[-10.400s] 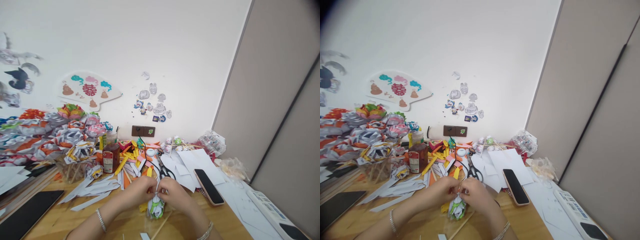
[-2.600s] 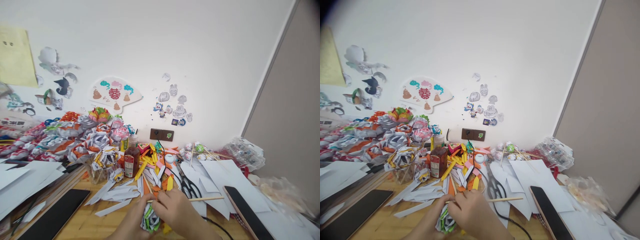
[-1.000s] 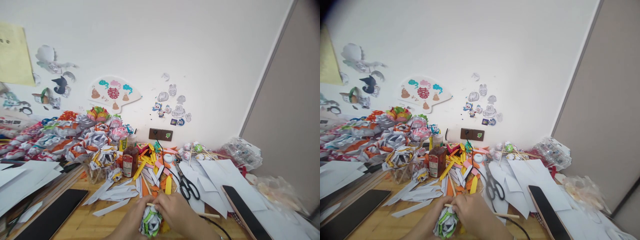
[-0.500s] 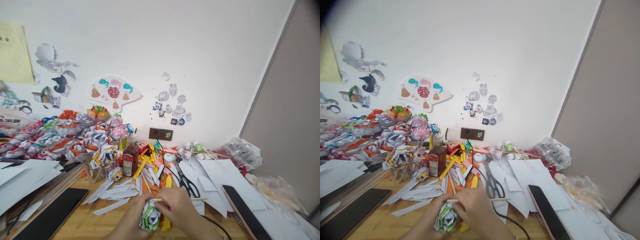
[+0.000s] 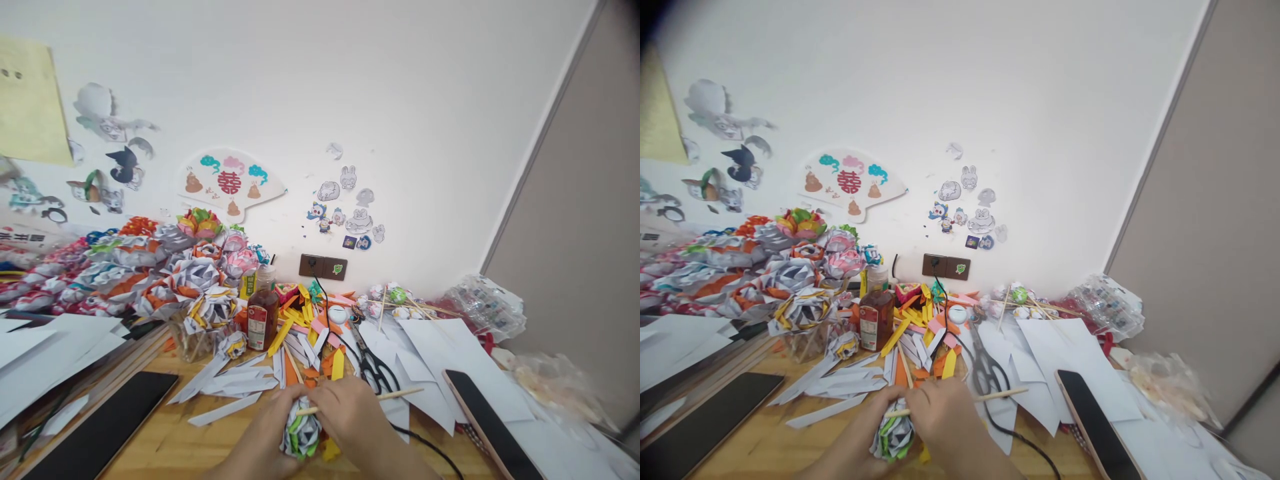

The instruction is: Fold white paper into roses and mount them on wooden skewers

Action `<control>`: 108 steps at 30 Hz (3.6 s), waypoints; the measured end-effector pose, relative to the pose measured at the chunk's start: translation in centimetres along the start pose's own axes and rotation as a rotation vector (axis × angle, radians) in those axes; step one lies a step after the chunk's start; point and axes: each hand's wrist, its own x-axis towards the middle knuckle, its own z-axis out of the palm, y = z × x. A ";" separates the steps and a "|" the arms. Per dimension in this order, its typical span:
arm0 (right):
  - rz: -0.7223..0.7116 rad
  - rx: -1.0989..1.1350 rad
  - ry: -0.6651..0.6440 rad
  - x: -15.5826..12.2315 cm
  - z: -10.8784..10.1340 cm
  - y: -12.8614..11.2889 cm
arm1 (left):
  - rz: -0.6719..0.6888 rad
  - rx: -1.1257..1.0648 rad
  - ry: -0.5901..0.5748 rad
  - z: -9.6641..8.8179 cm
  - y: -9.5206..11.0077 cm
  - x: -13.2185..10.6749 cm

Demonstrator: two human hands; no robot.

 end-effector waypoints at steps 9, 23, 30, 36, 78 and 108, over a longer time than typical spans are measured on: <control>-0.121 -0.099 -0.052 -0.1 -0.2 0.0 | -0.003 -0.036 0.023 -0.3 0.3 0.1; 0.525 0.242 -0.258 0.6 -2.5 1.3 | -0.189 -0.656 0.033 0.6 0.6 0.4; 0.642 0.258 -0.305 0.1 -0.9 0.4 | -0.294 -0.967 0.138 0.7 2.2 -0.2; 0.609 0.294 -0.323 -0.1 0.0 -1.0 | -0.279 -0.824 0.264 1.3 2.6 -0.4; -0.030 0.032 -0.201 0.7 -2.8 0.2 | 0.024 -0.508 -0.030 0.6 1.8 -0.3; 0.088 0.120 -0.261 0.1 -2.7 0.8 | 0.000 -0.512 -0.070 0.5 1.9 -0.1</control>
